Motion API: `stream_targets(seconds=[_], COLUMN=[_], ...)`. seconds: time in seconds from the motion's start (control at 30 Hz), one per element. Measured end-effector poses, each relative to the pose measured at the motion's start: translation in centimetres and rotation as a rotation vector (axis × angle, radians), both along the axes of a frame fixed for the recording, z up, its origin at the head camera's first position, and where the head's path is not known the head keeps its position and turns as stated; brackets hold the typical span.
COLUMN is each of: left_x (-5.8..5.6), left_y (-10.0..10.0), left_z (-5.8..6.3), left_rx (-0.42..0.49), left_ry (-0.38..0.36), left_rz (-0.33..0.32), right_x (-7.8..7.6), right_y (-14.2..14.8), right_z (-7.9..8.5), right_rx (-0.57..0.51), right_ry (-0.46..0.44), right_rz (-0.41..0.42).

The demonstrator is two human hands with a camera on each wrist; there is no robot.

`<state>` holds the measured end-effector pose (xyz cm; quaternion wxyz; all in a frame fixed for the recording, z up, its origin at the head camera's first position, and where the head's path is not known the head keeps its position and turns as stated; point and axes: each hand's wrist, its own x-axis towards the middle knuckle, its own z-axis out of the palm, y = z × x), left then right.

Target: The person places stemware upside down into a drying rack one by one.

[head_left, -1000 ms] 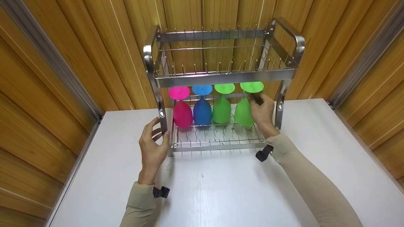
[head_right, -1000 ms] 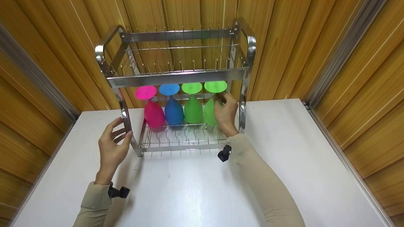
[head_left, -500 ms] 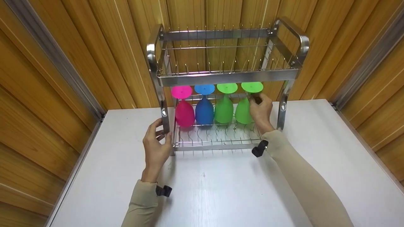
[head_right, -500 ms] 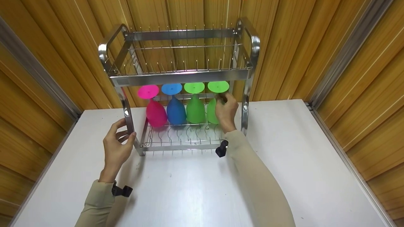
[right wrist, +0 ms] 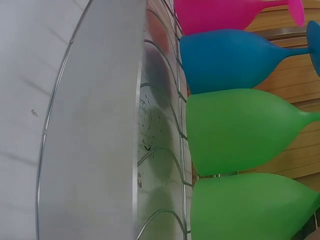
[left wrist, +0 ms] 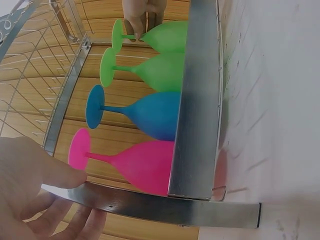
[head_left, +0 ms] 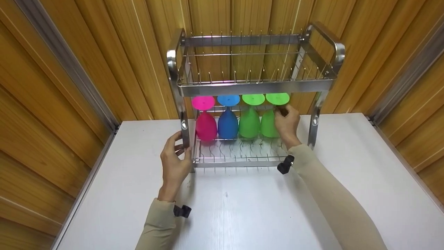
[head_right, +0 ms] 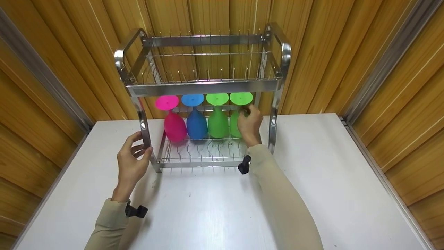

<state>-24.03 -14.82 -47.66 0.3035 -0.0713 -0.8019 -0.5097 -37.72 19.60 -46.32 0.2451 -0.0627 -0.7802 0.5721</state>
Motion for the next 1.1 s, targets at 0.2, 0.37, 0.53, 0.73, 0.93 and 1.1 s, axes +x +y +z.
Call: stream_targets(seconds=[0.2,0.37,0.53,0.73,0.93,1.1], left_x=[0.0,0.0,0.1,0.0,0.0,0.0], left_y=[0.0,0.1,0.1,0.0,-0.1,-0.1], left_z=[0.0,0.0,0.1,0.1,0.1,0.1], left_rx=[-0.002,-0.008,-0.006,0.000,0.009,0.010], left_ry=[-0.008,-0.009,-0.012,-0.024,-0.032,-0.036], left_rz=[0.016,0.021,0.021,0.011,0.007,0.004], right_x=[-0.1,0.0,0.3,1.2,3.3,6.1], right_y=[0.1,0.3,0.4,0.6,0.5,0.3], right_z=[-0.3,-0.3,-0.1,0.2,-0.1,-0.1], right_rx=[0.049,0.078,0.082,0.034,-0.023,0.031], right_ry=[0.023,0.025,0.013,0.004,0.041,0.147], right_rz=[-0.014,-0.021,-0.029,0.019,0.070,0.150])
